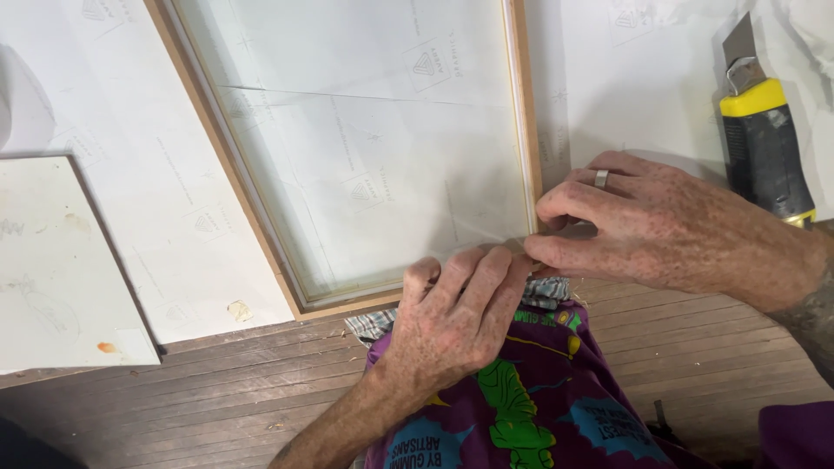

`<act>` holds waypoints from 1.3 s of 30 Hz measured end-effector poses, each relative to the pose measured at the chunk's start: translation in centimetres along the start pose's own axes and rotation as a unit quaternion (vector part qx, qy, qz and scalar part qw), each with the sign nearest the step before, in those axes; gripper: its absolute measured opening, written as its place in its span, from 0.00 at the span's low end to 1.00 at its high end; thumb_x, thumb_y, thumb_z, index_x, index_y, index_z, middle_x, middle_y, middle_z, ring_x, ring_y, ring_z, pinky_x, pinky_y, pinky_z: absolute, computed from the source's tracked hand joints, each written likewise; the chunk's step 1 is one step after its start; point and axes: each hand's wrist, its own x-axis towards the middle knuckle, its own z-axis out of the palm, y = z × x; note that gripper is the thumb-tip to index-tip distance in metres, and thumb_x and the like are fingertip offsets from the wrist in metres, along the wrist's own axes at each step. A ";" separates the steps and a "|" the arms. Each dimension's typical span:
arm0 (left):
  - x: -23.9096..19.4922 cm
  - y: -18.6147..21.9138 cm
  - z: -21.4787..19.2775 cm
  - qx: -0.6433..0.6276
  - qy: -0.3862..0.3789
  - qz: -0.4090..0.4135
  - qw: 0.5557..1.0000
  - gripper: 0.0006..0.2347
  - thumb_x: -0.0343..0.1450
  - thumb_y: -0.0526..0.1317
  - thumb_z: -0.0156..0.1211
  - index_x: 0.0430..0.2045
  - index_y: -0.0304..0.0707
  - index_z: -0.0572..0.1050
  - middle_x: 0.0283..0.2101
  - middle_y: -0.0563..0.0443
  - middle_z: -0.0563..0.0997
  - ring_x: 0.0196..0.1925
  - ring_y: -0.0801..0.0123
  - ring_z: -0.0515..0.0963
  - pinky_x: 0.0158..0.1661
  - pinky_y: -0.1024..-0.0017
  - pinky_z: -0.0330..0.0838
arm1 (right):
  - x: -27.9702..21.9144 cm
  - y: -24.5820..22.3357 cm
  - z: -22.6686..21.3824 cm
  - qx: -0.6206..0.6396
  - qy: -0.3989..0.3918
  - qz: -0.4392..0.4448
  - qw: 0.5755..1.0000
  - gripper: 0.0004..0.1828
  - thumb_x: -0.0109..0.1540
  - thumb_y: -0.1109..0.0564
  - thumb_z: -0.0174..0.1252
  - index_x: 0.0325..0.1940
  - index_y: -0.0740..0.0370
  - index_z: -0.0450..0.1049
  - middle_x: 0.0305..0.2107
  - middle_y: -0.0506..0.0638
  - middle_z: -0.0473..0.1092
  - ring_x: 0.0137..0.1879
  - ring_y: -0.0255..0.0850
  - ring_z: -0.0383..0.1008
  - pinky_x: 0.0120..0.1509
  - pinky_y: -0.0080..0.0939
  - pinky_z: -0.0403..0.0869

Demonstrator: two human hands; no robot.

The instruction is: Cleaning the glass of a picture frame and applying thin spacer strips to the inner edges, trimming them with a utility knife.

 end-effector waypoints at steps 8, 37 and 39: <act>-4.2 -1.1 -0.6 -0.016 0.006 -0.029 0.999 0.07 0.77 0.37 0.60 0.47 0.42 0.81 0.45 0.51 0.84 0.43 0.69 0.82 0.44 0.69 0.62 | -0.7 -0.5 0.4 0.036 0.004 0.023 0.999 0.08 0.68 0.57 0.59 0.52 0.54 0.72 0.42 0.49 0.64 0.42 0.43 0.70 0.50 0.46 0.76; -7.8 -6.1 -5.2 0.045 0.036 -0.084 0.995 0.03 0.75 0.36 0.63 0.36 0.45 0.83 0.37 0.55 0.82 0.37 0.72 0.81 0.42 0.70 0.62 | 0.2 -1.0 1.4 -0.055 -0.009 0.004 0.998 0.11 0.65 0.62 0.59 0.51 0.49 0.76 0.40 0.51 0.68 0.36 0.45 0.73 0.46 0.49 0.74; -8.2 -6.3 -5.6 0.069 0.037 -0.101 0.992 0.01 0.73 0.40 0.67 0.34 0.48 0.83 0.36 0.59 0.82 0.36 0.74 0.80 0.42 0.70 0.61 | 0.1 -0.6 1.2 -0.014 -0.018 -0.003 1.000 0.11 0.66 0.57 0.58 0.53 0.53 0.75 0.40 0.52 0.68 0.35 0.47 0.71 0.45 0.51 0.73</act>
